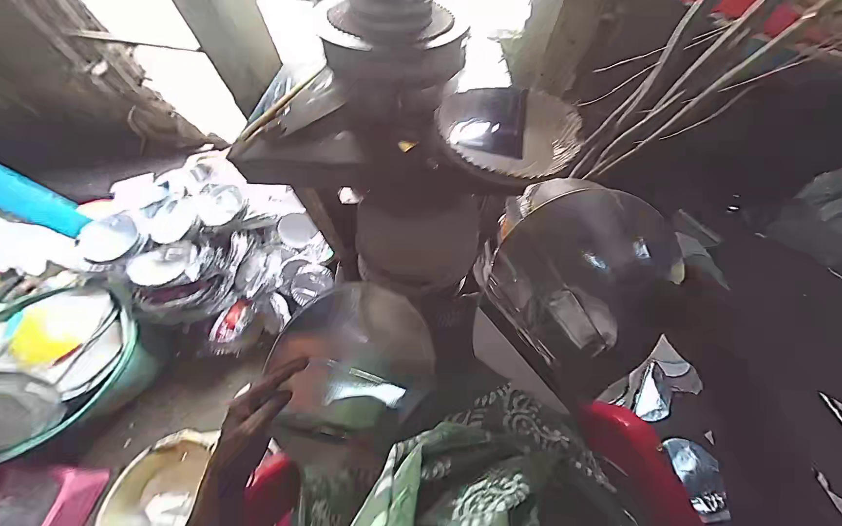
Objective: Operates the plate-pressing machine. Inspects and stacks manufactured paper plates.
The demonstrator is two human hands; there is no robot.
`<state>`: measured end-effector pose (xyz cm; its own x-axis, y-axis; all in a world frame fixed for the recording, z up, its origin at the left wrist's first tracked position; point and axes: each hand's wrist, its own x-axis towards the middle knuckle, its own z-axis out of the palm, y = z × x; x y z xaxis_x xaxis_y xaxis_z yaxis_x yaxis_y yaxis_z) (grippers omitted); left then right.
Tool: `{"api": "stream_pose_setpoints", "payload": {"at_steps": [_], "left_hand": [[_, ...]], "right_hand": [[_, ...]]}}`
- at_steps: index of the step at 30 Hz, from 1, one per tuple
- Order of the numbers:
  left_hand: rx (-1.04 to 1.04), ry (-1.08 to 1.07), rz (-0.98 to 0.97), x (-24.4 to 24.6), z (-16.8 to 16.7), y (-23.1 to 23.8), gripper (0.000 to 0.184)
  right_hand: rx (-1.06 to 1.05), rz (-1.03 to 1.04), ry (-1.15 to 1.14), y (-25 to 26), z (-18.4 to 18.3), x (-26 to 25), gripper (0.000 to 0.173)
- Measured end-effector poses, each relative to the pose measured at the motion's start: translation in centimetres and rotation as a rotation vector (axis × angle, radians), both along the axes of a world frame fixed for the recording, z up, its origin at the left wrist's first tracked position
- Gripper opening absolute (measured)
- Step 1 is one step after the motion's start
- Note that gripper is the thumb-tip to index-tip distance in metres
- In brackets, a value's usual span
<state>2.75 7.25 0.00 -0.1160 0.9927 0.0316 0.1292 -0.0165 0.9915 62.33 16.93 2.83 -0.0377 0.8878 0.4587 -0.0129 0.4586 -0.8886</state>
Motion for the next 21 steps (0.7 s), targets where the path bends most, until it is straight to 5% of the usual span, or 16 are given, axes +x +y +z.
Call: {"api": "stream_pose_setpoints", "payload": {"at_steps": [4, 8, 11, 14, 21], "left_hand": [[0.072, 0.009, -0.11, 0.0, 0.5, 0.1, 0.037], [0.086, -0.009, -0.129, 0.7, 1.8, -0.3, 0.044], [0.016, -0.07, -0.116, 0.6, 2.4, -0.7, 0.05], [-0.03, -0.183, -0.039, 1.2, 3.3, -0.6, 0.03], [-0.036, -0.194, -0.09, 0.9, 2.3, 0.5, 0.017]], "right_hand": [[-0.347, -0.105, -0.034, -2.5, 4.6, -15.8, 0.011], [-0.516, 0.122, 0.107, -1.9, 0.3, -24.6, 0.016], [-0.608, 0.133, -0.034, -2.2, -2.3, -29.4, 0.019], [-0.699, -0.044, -0.346, -3.0, -1.4, -32.6, 0.038], [-0.426, -0.131, -0.318, -2.7, -3.2, -30.4, 0.053]]}}
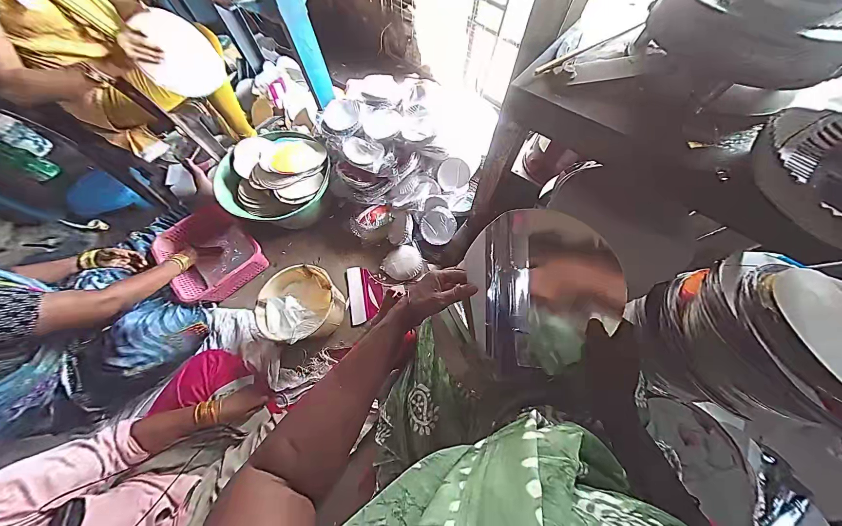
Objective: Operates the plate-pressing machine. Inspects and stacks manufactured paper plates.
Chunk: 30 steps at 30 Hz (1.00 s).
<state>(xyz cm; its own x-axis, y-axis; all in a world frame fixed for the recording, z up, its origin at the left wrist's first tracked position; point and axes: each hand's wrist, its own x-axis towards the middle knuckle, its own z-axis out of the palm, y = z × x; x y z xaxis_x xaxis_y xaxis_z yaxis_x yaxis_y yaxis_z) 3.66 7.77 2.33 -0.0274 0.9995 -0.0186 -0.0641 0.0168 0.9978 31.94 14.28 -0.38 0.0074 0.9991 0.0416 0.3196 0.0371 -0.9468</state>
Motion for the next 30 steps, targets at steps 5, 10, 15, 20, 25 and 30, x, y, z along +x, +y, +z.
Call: {"api": "stream_pose_setpoints", "payload": {"at_steps": [5, 10, 15, 20, 25, 30], "left_hand": [[0.05, -0.083, -0.051, 0.2, -0.6, -0.2, 0.013], [0.101, -0.052, -0.154, -0.1, -0.8, -0.3, 0.022], [0.043, 0.038, -0.064, 0.5, 0.0, -0.4, 0.018], [-0.06, 0.016, 0.106, 2.7, 0.1, -0.1, 0.02], [-0.061, -0.055, 0.067, 3.5, -0.7, 0.0, 0.061], [0.014, 0.069, 0.062, 3.6, -0.8, 0.0, 0.055]], "right_hand": [[0.129, 0.075, 0.142, 0.3, 0.0, 1.3, 0.035], [-0.057, 0.039, 0.284, 0.4, 0.5, 1.4, 0.024], [-0.07, -0.027, 0.189, 0.5, -0.1, 1.4, 0.036], [0.012, 0.01, 0.227, 0.7, -1.1, 2.5, 0.031], [-0.047, -0.021, 0.132, 1.1, -2.5, 3.3, 0.049], [-0.024, 0.016, -0.142, 1.3, 0.4, 3.1, 0.047]]}}
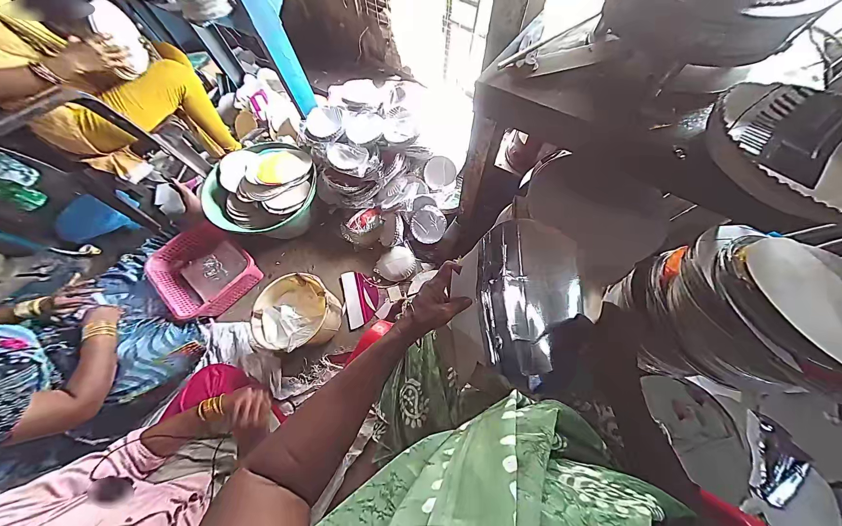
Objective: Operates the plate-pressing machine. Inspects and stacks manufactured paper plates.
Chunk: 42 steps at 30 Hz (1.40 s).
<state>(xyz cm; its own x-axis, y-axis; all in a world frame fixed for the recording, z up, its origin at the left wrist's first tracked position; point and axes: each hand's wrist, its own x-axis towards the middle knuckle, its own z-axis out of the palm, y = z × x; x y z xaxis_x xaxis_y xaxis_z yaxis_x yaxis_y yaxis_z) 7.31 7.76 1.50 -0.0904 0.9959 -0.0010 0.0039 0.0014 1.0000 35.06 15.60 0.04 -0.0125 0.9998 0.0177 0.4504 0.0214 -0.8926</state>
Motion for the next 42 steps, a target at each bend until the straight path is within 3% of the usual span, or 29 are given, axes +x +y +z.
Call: {"api": "stream_pose_setpoints", "payload": {"at_steps": [2, 6, 10, 12, 14, 17, 19, 21, 23, 26, 28, 30, 32, 34, 36, 38, 40, 42], "left_hand": [[0.008, 0.071, -0.024, -0.4, 0.7, -0.3, 0.052], [0.127, 0.202, -0.062, -0.1, 0.6, -0.5, 0.046], [0.112, 0.339, -0.075, 0.8, 1.2, -1.0, 0.056], [0.135, 0.241, -0.088, 1.0, 0.4, -1.2, 0.075], [0.115, 0.054, -0.055, 1.9, 0.2, -1.3, 0.091], [0.091, -0.28, -0.043, 2.2, 0.4, -1.1, 0.099], [0.1, -0.373, -0.125, 0.6, 0.6, -1.0, 0.08], [0.074, -0.399, -0.217, -1.6, 0.8, -1.3, 0.053], [0.095, -0.435, -0.291, -2.7, 0.2, -1.5, 0.041], [0.068, -0.387, -0.306, -2.1, 0.7, -1.7, 0.055], [-0.037, -0.335, -0.207, -1.2, 1.1, -1.6, 0.046], [-0.112, -0.27, 0.015, -0.4, 1.7, -1.4, 0.025], [-0.121, -0.218, 0.121, -0.4, 2.3, -1.2, 0.027], [-0.091, -0.079, 0.132, -0.8, 3.0, -1.0, 0.024], [-0.022, 0.2, 0.085, -1.6, 2.4, -0.8, 0.027], [-0.042, 0.395, 0.04, -2.2, 2.0, -0.7, 0.03], [-0.106, 0.46, -0.003, -2.5, 2.3, -0.6, 0.03], [-0.099, 0.453, 0.008, -2.5, 2.1, -0.5, 0.03]], "right_hand": [[0.149, 0.105, -0.105, -0.1, 2.9, -0.2, 0.055], [0.742, 0.516, -0.374, 0.6, 6.0, -3.4, 0.055], [0.667, 1.059, -0.698, 2.4, 9.9, -9.3, 0.065], [0.526, 1.193, -0.848, 3.5, 11.0, -10.8, 0.05], [0.455, 1.279, -0.834, 4.6, 11.8, -11.0, 0.03], [0.367, 1.202, -0.545, 6.4, 12.5, -9.1, 0.012], [0.266, 0.995, -0.398, 7.6, 12.9, -7.3, 0.012], [0.226, 0.782, -0.262, 8.4, 11.7, -5.3, 0.017], [0.146, 0.628, -0.107, 7.7, 9.7, -3.7, 0.026], [0.028, 0.417, 0.081, 4.9, 7.4, -3.8, 0.025], [0.026, 0.34, 0.058, 3.8, 6.6, -4.5, 0.028], [0.032, 0.391, 0.029, 3.8, 6.1, -4.5, 0.029], [0.054, 0.455, 0.009, 4.3, 6.2, -4.5, 0.028], [0.198, 0.483, -0.196, 5.2, 6.7, -4.8, 0.035], [0.401, 0.557, -0.403, 5.6, 7.7, -6.3, 0.058], [0.524, 0.707, -0.531, 4.8, 8.8, -9.3, 0.068], [0.555, 0.926, -0.525, 3.4, 9.2, -13.0, 0.06], [0.558, 1.085, -0.438, 2.6, 8.7, -16.1, 0.034]]}}
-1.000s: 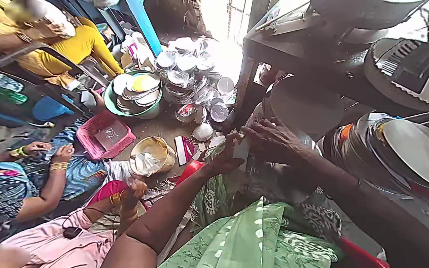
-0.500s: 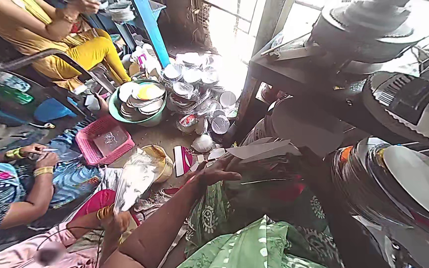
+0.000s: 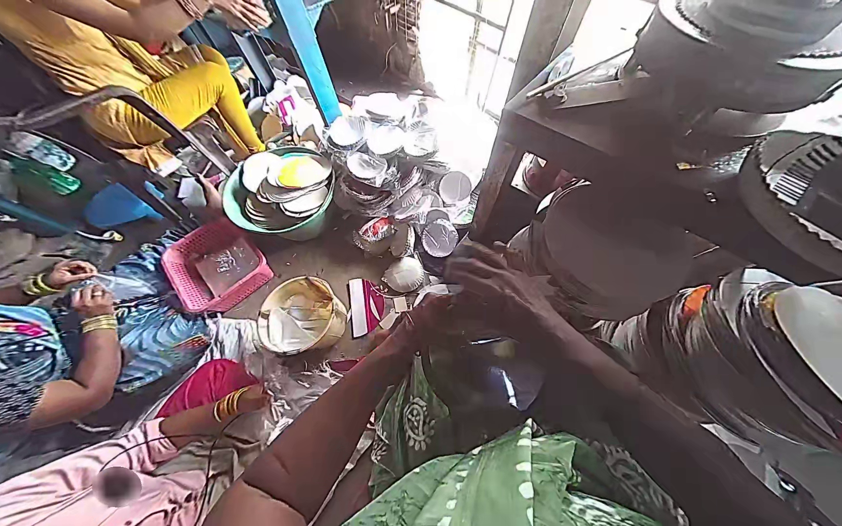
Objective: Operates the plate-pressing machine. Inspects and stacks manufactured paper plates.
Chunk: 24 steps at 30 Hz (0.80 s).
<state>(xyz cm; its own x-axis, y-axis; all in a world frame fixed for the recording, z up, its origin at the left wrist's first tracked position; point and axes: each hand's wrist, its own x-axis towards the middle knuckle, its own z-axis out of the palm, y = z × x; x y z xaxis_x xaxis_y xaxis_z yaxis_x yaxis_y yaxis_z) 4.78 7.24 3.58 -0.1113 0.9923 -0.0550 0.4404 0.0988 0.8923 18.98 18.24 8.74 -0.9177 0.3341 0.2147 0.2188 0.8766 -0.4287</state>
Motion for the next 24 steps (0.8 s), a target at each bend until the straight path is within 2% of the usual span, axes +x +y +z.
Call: {"api": "stream_pose_setpoints", "payload": {"at_steps": [1, 3, 6, 9, 12, 14, 15, 17, 18, 21, 24], "left_hand": [[0.05, -0.025, 0.025, -0.1, -0.3, 0.0, 0.029], [0.084, -0.096, 0.049, -1.1, -0.8, 0.3, 0.029], [0.009, -0.225, 0.09, -2.5, -0.8, 0.8, 0.032], [-0.008, -0.406, 0.181, -3.0, -0.2, 0.8, 0.028], [-0.071, -0.358, 0.089, -3.1, -0.7, -0.3, 0.029], [-0.066, -0.275, 0.0, -2.7, -1.2, -0.4, 0.031], [-0.047, -0.264, -0.019, -2.4, -1.4, -0.2, 0.033], [0.002, -0.337, -0.015, -2.1, -1.4, 0.0, 0.036], [0.036, -0.402, 0.005, -2.1, -1.4, 0.2, 0.037], [0.105, -0.63, 0.111, -2.2, -1.2, 0.2, 0.036], [0.146, -0.711, 0.149, -2.1, -1.0, -0.2, 0.038]], "right_hand": [[-0.011, 0.044, 0.05, 0.0, -0.6, -1.1, 0.025], [-0.102, 0.033, 0.08, 0.3, -1.6, -2.6, 0.026], [-0.374, -0.222, -0.023, 1.0, -0.8, -4.6, 0.028], [-0.586, -0.456, 0.111, 3.3, 0.4, -6.4, 0.025], [-0.543, -0.58, 0.317, 7.3, 2.7, -6.1, 0.026], [-0.365, -0.623, 0.165, 12.7, 4.3, -5.7, 0.039], [-0.289, -0.574, 0.06, 14.7, 4.4, -5.2, 0.05], [-0.297, -0.493, -0.135, 15.2, 4.8, -3.3, 0.079], [-0.332, -0.457, -0.16, 14.3, 4.8, -1.8, 0.079], [-0.569, -0.352, -0.09, 10.5, 2.4, 4.2, 0.051], [-0.859, -0.488, -0.003, 5.5, 1.1, 7.7, 0.03]]}}
